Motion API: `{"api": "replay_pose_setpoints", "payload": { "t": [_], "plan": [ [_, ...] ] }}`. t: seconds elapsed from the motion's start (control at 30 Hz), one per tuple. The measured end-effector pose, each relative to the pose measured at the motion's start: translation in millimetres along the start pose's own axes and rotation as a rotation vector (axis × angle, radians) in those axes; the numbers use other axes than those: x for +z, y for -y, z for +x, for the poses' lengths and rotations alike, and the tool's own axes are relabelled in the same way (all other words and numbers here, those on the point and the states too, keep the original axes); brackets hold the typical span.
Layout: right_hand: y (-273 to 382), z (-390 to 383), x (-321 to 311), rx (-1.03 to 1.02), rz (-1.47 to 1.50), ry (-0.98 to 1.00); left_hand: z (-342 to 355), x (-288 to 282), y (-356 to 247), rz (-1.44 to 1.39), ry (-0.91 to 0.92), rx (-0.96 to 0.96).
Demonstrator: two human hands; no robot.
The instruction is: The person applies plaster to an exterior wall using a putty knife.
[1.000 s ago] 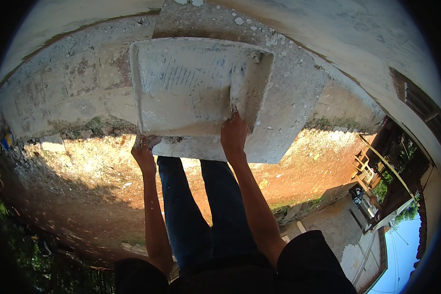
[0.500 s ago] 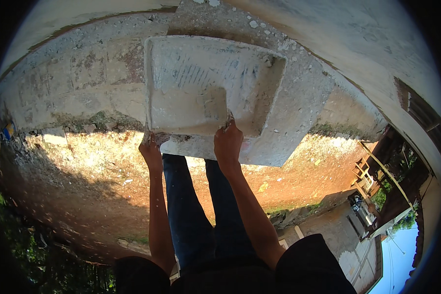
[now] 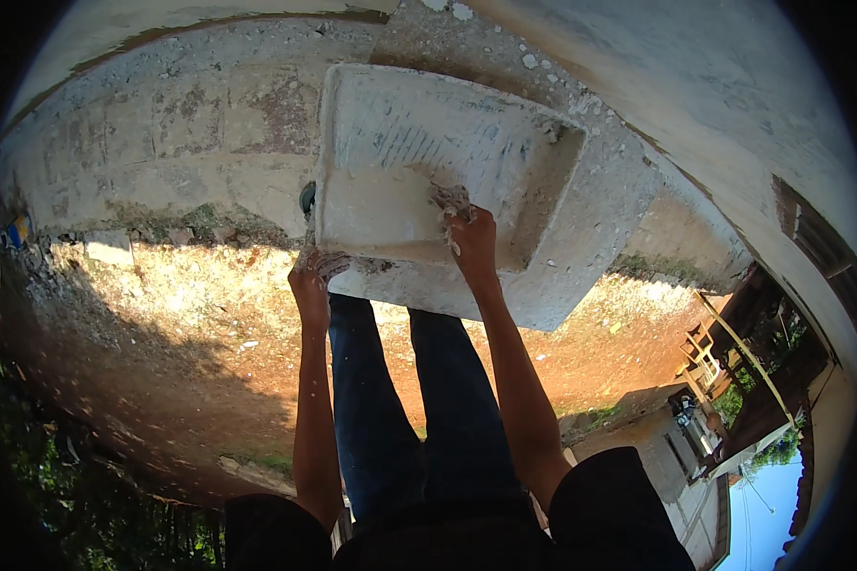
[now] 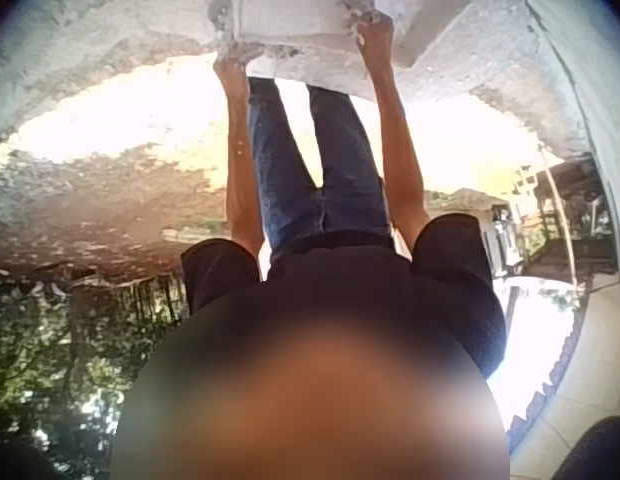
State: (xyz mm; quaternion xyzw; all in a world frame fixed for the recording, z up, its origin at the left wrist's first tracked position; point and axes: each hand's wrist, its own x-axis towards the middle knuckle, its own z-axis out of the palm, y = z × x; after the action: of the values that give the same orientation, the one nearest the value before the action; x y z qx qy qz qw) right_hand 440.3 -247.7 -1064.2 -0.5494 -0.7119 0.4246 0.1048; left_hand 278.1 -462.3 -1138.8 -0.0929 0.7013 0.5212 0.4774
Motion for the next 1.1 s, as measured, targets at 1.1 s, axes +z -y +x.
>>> {"api": "replay_pose_setpoints", "payload": {
  "t": [1.1],
  "plan": [
    [8.5, 74.6, 21.0, 0.009, -0.511, 0.798, -0.3, 10.9, -18.8, 0.047, -0.022, -0.022]
  ]
}}
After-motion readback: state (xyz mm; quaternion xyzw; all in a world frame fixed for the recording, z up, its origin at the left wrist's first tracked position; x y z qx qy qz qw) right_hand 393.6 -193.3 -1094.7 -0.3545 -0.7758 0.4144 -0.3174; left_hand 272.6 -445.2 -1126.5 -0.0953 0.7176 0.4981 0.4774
